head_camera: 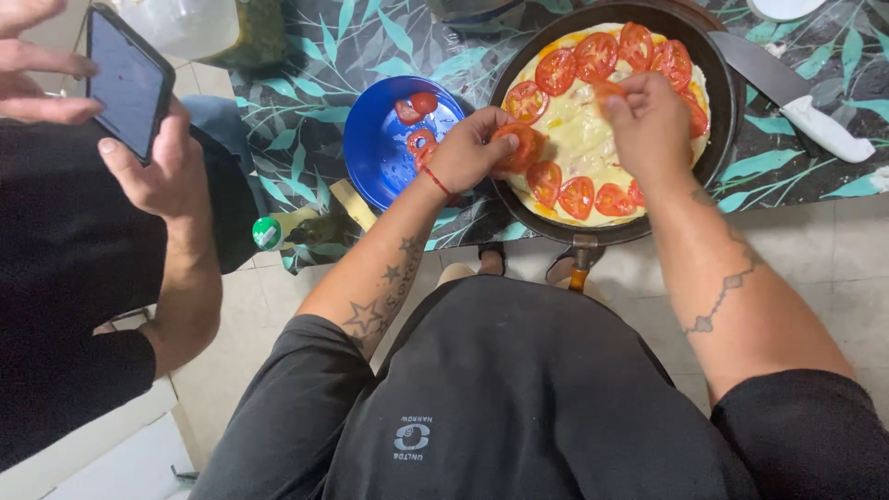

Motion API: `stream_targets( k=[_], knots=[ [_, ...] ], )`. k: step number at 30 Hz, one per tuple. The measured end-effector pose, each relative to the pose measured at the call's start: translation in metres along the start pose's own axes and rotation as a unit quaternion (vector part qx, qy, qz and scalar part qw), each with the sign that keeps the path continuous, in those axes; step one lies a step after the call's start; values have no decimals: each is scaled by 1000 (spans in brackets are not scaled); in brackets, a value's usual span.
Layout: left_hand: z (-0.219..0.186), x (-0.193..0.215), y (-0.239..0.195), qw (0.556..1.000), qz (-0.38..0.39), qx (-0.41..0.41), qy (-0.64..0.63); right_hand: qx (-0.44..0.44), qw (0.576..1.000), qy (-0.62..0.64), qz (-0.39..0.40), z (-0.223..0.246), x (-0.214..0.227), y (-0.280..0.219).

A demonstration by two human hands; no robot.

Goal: The person places sliced tomatoes onto a pizza base in a pan, then pours olive oil and a liquid sauce over the toppings. The person uses a spoon to spread the sauce and closes the sauce container.

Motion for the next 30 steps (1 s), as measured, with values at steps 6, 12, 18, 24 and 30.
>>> stream_targets(
  k=[6,12,18,24,30],
  knots=[
    [-8,-11,14,998,-4,50,39,172,979,-107,-34,-105,-7,74],
    [-32,-24,22,987,51,54,139,211,965,-155,-15,-111,-1,80],
    [-10,-39,41,977,56,-20,203,314,881,-349,-60,-108,-4,70],
    [-15,-45,40,987,25,-24,159,299,933,-200,-17,-83,-4,44],
    [4,-61,53,992,5,-71,106,56,989,35,134,-52,-17,11]
  ],
)
Point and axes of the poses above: each hand's wrist, its own y-axis towards the middle knuckle, its own x-axis out of the back of the hand, z = x × y, the point moved 2 cm from there along y, towards the middle knuckle, and after that the axes turned 7 degrees about -z, right-handed, at the moved point
